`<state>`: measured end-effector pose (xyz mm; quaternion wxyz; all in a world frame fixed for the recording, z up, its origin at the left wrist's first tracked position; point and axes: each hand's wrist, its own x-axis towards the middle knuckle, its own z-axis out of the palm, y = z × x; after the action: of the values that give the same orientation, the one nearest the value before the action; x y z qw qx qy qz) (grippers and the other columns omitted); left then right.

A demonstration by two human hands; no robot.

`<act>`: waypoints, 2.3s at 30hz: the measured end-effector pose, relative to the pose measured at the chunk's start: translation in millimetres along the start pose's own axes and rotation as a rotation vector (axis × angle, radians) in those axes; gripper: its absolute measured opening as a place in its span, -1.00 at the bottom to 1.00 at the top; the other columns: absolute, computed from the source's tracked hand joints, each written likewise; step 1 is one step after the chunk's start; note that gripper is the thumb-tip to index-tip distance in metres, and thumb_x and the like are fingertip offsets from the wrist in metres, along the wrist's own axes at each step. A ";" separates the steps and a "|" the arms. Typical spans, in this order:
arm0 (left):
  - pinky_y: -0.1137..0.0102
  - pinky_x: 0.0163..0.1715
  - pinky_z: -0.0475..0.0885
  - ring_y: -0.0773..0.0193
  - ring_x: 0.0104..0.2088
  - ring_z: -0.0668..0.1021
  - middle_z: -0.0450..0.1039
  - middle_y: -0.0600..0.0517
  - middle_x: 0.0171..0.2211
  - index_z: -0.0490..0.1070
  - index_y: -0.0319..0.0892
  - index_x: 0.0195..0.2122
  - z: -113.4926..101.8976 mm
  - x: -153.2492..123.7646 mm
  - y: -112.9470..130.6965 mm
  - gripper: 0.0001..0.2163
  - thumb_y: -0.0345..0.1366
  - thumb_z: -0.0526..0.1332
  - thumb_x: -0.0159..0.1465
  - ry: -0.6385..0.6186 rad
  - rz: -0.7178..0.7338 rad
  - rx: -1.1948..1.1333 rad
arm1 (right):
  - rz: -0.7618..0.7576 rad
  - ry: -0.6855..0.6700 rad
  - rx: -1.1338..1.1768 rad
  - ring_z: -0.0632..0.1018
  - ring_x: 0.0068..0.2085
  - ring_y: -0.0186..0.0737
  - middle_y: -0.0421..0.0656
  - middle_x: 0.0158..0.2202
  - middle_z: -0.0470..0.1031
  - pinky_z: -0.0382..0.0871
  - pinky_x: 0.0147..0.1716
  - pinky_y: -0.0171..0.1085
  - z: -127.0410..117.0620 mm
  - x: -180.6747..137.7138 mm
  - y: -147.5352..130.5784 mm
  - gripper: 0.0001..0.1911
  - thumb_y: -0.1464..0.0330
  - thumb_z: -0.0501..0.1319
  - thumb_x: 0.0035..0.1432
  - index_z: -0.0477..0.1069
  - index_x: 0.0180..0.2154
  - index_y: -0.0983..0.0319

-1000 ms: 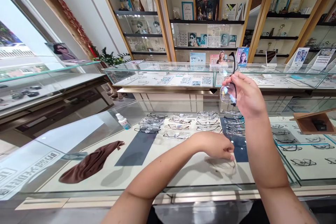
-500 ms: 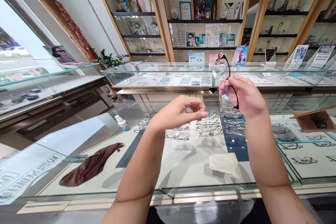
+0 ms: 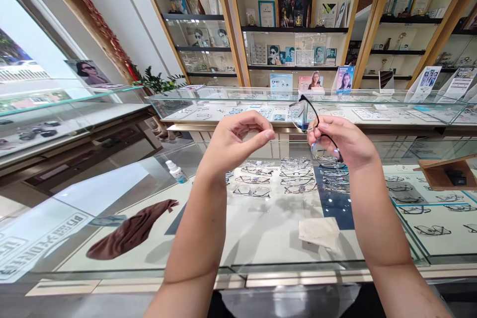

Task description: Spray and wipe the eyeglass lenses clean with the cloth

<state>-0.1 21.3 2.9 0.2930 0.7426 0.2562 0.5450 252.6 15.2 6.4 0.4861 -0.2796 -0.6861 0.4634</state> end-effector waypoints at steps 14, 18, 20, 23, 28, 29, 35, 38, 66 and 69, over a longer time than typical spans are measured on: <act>0.23 0.22 0.34 0.01 0.15 0.48 0.51 -0.10 -0.01 0.46 -0.09 -0.24 13.8 3.3 2.1 -0.51 -0.23 0.66 -0.12 0.022 0.135 -0.003 | 0.081 -0.297 0.062 0.53 -0.40 -0.26 -0.20 -0.47 0.52 0.47 -0.27 -0.21 3.8 0.0 -1.7 -0.66 0.13 0.43 0.13 0.45 -0.49 0.20; 0.14 0.17 0.42 0.01 0.10 0.53 0.53 -0.09 0.00 0.40 -0.06 -0.17 9.9 5.9 -6.8 -0.42 0.00 0.64 -0.08 -0.034 0.321 0.170 | 0.089 -0.322 0.110 0.52 -0.41 -0.29 -0.19 -0.48 0.55 0.46 -0.27 -0.25 2.2 0.1 -0.6 -0.66 0.15 0.44 0.14 0.47 -0.48 0.23; 0.12 0.12 0.46 0.03 0.08 0.55 0.54 -0.09 0.03 0.36 -0.04 -0.10 7.9 7.5 -12.3 -0.39 0.07 0.60 -0.04 -0.061 0.437 0.279 | 0.094 -0.340 0.130 0.53 -0.40 -0.31 -0.18 -0.47 0.56 0.45 -0.26 -0.27 0.7 0.2 0.7 -0.68 0.18 0.44 0.16 0.48 -0.46 0.24; 0.15 0.06 0.49 0.07 0.05 0.58 0.55 -0.08 0.03 0.33 -0.02 -0.03 6.9 8.0 -17.2 -0.40 0.09 0.56 0.05 -0.070 0.521 0.377 | 0.102 -0.365 0.146 0.54 -0.39 -0.32 -0.17 -0.45 0.56 0.44 -0.26 -0.28 -1.1 0.3 2.7 -0.70 0.21 0.42 0.19 0.48 -0.44 0.26; 0.20 -0.04 0.54 0.12 -0.05 0.63 0.60 -0.07 -0.04 0.37 -0.04 0.07 8.7 5.4 -14.1 -0.38 0.11 0.52 0.10 -0.074 0.510 0.412 | 0.104 -0.368 0.164 0.55 -0.40 -0.33 -0.19 -0.46 0.57 0.45 -0.26 -0.29 -2.0 0.2 3.6 -0.70 0.20 0.44 0.19 0.49 -0.43 0.26; 0.21 -0.05 0.55 0.12 -0.06 0.64 0.60 -0.08 -0.04 0.39 -0.04 0.10 9.2 5.1 -12.7 -0.37 0.12 0.51 0.11 -0.077 0.503 0.419 | 0.103 -0.365 0.161 0.55 -0.40 -0.33 -0.19 -0.46 0.57 0.46 -0.26 -0.29 -1.8 0.0 3.1 -0.69 0.19 0.44 0.18 0.50 -0.44 0.26; 0.18 -0.02 0.55 0.11 -0.09 0.65 0.66 -0.07 -0.10 0.54 -0.05 0.00 10.3 5.3 -6.6 -0.50 0.15 0.45 0.18 -0.084 0.520 0.501 | 0.089 -0.259 0.103 0.59 -0.38 -0.26 -0.16 -0.44 0.57 0.52 -0.24 -0.23 3.3 -1.0 1.4 -0.56 0.00 0.41 0.19 0.51 -0.45 0.23; 0.18 -0.04 0.56 0.11 -0.11 0.65 0.66 -0.06 -0.11 0.55 -0.06 -0.03 6.5 4.4 -4.3 -0.49 0.17 0.46 0.15 -0.042 0.515 0.510 | 0.014 0.002 0.098 0.55 -0.40 -0.29 -0.20 -0.45 0.50 0.53 -0.29 -0.25 3.4 4.0 5.3 -0.49 -0.12 0.34 0.20 0.48 -0.44 0.19; 0.01 -0.07 0.59 0.07 -0.10 0.65 0.61 0.06 -0.18 0.51 0.10 -0.01 -8.6 -6.7 13.2 -0.51 0.26 0.38 0.18 0.278 0.414 0.540 | -0.035 0.184 0.318 0.16 -0.72 -0.49 -0.36 -0.64 0.17 0.17 -0.69 -0.30 -16.7 7.7 3.9 -0.38 -0.16 0.31 0.17 0.17 -0.57 0.14; 0.01 -0.07 0.59 0.07 -0.09 0.65 0.61 0.05 -0.17 0.51 0.10 0.01 -9.2 -6.9 12.8 -0.50 0.27 0.38 0.19 0.284 0.404 0.550 | -0.029 0.236 0.208 0.19 -0.70 -0.43 -0.35 -0.65 0.10 0.22 -0.66 -0.26 -13.6 6.3 2.0 -0.35 -0.23 0.24 0.18 0.14 -0.59 0.11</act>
<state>-10.0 8.9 9.7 -0.0697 0.7462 0.2794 0.6002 262.7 26.2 8.5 0.5964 -0.2704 -0.5763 0.4890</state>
